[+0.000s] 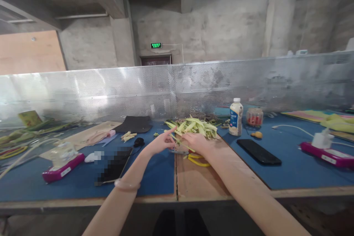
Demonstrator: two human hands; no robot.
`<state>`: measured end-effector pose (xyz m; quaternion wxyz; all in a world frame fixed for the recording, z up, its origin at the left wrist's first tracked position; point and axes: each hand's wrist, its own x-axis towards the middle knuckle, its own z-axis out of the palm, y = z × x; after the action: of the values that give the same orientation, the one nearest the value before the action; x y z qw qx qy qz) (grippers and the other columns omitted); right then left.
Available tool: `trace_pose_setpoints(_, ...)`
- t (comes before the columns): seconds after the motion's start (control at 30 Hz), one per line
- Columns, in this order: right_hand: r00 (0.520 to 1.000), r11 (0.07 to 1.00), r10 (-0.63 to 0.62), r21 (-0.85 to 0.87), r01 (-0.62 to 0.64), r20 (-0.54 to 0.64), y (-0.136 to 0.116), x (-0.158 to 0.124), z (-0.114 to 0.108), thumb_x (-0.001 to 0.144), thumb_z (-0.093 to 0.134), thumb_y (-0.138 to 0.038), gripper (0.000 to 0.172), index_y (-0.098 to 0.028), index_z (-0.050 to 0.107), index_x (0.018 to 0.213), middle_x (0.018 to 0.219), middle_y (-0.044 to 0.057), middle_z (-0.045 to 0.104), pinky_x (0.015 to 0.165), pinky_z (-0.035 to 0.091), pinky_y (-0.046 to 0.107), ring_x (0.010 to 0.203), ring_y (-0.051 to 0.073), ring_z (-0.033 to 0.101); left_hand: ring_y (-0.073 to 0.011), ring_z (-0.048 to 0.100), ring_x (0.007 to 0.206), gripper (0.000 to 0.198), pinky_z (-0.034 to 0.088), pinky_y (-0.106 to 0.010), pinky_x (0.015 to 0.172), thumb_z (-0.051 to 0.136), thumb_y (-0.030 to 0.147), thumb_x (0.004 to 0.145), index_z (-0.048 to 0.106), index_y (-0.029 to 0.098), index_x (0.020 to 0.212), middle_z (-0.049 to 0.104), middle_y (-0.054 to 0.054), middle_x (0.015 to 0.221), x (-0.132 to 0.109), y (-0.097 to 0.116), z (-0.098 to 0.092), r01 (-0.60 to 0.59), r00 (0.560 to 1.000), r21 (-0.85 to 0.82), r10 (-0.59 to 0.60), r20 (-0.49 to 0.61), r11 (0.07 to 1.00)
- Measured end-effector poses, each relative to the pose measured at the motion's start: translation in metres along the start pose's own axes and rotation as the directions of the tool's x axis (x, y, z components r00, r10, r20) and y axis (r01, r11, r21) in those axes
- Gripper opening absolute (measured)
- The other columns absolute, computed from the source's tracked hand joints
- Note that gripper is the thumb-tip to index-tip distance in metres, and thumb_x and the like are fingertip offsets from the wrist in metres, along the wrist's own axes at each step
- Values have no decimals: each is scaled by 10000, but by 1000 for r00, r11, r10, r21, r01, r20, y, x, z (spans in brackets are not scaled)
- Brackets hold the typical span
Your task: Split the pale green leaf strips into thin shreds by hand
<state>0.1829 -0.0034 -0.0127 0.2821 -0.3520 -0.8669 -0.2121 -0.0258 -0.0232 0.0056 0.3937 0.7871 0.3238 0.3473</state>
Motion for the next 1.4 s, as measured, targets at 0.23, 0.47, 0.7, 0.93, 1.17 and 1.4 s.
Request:
trace_pose_setpoints(0.23, 988, 999, 43, -11, -42, 151, -17, 1, -12, 877, 364, -263, 310, -188, 519, 1134, 940, 105, 644, 675, 427, 256, 801, 183, 605, -123, 545, 645, 619, 450, -261, 597, 569, 301, 698, 380, 154, 1269, 603, -61, 851, -1, -10, -3, 52, 997, 178, -41, -64, 983)
trace_pose_setpoints(0.47, 985, 995, 99, -46, -94, 139, -24, 3, -11, 911, 265, -304, 358, -215, 484, 1180, 1028, 107, 623, 755, 417, 258, 883, 173, 591, -120, 549, 672, 524, 456, -263, 644, 553, 299, 716, 465, 141, 1207, 608, -77, 902, 0, 0, 0, 34, 980, 143, -5, -200, 989)
trace_pose_setpoints(0.7, 990, 995, 103, -12, -102, 102, -22, 3, -7, 901, 289, -300, 345, -224, 513, 1152, 1027, 79, 627, 713, 421, 250, 844, 173, 599, -137, 576, 754, 409, 466, -258, 679, 520, 315, 752, 544, 142, 1122, 620, -78, 941, 2, -2, -2, 25, 970, 93, -2, -242, 995)
trace_pose_setpoints(0.93, 988, 991, 134, -41, -131, 82, -25, 3, -4, 898, 284, -323, 346, -234, 542, 1112, 909, 81, 663, 612, 398, 236, 722, 177, 620, -156, 612, 766, 520, 511, -302, 627, 594, 272, 703, 456, 191, 1198, 492, -133, 1205, 2, -1, 4, 22, 992, -68, -30, -120, 997)
trace_pose_setpoints(1.17, 981, 981, 190, 47, -189, -33, -24, 2, -5, 873, 330, -339, 373, -152, 440, 1177, 789, 65, 657, 589, 387, 235, 671, 164, 596, -144, 627, 705, 450, 516, -326, 675, 603, 220, 692, 493, 146, 1122, 585, -120, 1050, 5, -7, 1, -26, 971, -95, 2, -240, 995)
trace_pose_setpoints(1.4, 998, 998, -31, 50, 33, -46, -29, 5, -1, 857, 390, -361, 267, -150, 544, 806, 807, 79, 614, 732, 392, 278, 803, 175, 553, -156, 635, 721, 411, 516, -354, 714, 615, 197, 679, 514, 127, 1072, 583, -118, 1024, 6, -2, 6, -18, 969, -150, -19, -247, 989)
